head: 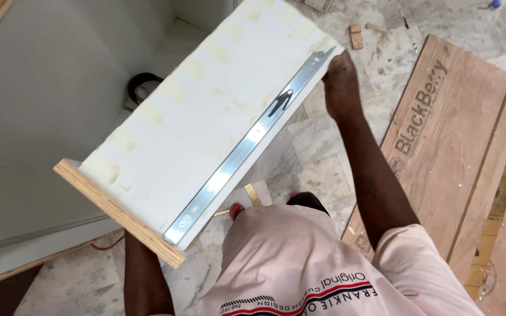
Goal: The person organizes various hand tools on a workbench, then picks up and positions a wooden drawer front against a cabinet frame. They use a tape measure to check dimensions on the wooden piece and the cabinet structure.
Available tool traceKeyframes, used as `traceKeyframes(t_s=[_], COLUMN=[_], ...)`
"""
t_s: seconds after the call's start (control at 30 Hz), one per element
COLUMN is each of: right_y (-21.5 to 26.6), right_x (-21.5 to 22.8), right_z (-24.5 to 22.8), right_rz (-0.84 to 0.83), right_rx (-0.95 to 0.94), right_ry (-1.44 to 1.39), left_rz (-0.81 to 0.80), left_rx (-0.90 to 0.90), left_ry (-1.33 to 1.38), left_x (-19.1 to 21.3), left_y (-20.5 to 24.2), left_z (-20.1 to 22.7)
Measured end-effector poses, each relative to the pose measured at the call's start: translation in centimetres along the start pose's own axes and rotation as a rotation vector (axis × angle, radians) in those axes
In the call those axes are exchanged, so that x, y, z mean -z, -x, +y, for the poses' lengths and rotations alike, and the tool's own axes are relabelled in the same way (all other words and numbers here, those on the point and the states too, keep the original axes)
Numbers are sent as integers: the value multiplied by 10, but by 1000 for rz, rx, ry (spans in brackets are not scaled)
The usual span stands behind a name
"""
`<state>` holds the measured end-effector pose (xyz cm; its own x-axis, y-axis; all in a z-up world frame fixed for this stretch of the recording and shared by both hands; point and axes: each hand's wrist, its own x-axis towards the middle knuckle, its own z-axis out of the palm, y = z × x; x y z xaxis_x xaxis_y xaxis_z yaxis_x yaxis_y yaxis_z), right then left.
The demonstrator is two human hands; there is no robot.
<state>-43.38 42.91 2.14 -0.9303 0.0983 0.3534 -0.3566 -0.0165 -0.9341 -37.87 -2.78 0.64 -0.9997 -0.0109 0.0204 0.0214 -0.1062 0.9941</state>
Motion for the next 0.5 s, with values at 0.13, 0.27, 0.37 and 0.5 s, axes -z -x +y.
traceKeyframes(t_s=[0.13,0.27,0.37,0.5], right_y=[-12,-26,-43,-66], right_x=[46,92,125,168], right_z=[2,13,28,47], right_rz=[-25,-27,-25,-44], right_rx=[57,60,20,-29], right_ry=[-134,-195,-268,-349], left_rz=[-40,-50,-24,31], left_rx=[33,51,49,29], left_ry=[-20,-20,-26,-39], left_x=[-21,-48,-69,-102], left_y=[-16,-30,-44,-59], left_z=[-18,-40,-50,-59])
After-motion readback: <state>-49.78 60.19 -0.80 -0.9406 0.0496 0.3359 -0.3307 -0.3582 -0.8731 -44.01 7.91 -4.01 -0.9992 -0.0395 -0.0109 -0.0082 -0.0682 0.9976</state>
